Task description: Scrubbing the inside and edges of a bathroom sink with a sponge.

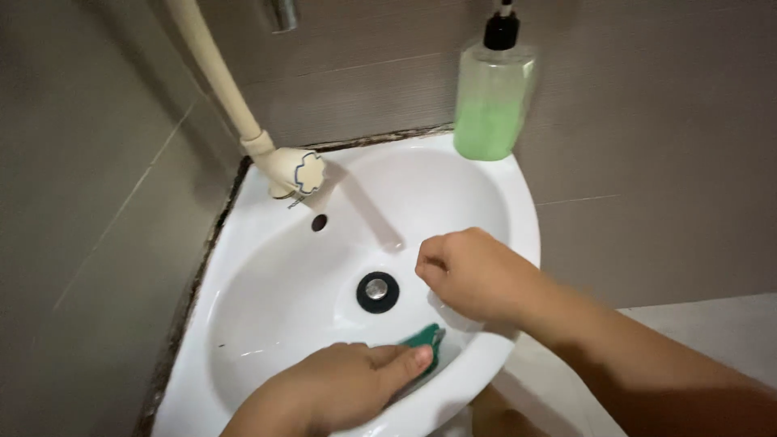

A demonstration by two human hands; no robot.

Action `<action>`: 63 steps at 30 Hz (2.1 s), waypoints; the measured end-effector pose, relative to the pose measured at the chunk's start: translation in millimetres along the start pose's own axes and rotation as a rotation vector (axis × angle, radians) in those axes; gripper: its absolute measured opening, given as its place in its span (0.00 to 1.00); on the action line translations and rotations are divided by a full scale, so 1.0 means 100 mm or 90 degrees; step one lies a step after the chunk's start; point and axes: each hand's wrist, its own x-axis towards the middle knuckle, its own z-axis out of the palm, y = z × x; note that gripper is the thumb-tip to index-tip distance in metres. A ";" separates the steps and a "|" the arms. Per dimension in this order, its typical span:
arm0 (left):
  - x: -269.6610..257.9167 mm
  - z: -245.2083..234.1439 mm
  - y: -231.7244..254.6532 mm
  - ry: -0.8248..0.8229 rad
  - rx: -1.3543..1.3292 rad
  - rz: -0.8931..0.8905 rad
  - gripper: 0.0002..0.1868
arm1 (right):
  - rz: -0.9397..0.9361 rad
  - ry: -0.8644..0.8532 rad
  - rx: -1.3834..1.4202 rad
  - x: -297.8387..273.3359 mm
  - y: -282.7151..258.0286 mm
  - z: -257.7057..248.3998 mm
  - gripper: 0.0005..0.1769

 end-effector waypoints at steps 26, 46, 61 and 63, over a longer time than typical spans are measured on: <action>-0.41 -0.08 -0.93 0.310 0.257 -0.329 0.47 | 0.004 0.039 -0.187 -0.10 0.08 0.15 0.16; 0.52 -0.97 -0.93 0.526 0.143 -0.159 0.56 | 0.017 0.089 -0.134 -0.09 0.09 0.14 0.16; 0.74 -1.05 -0.94 0.653 0.186 -0.098 0.46 | 0.071 0.076 -0.123 -0.06 0.03 0.11 0.15; 0.74 -0.88 -1.09 0.721 0.206 -0.035 0.38 | 0.063 0.100 -0.092 -0.10 0.02 0.10 0.15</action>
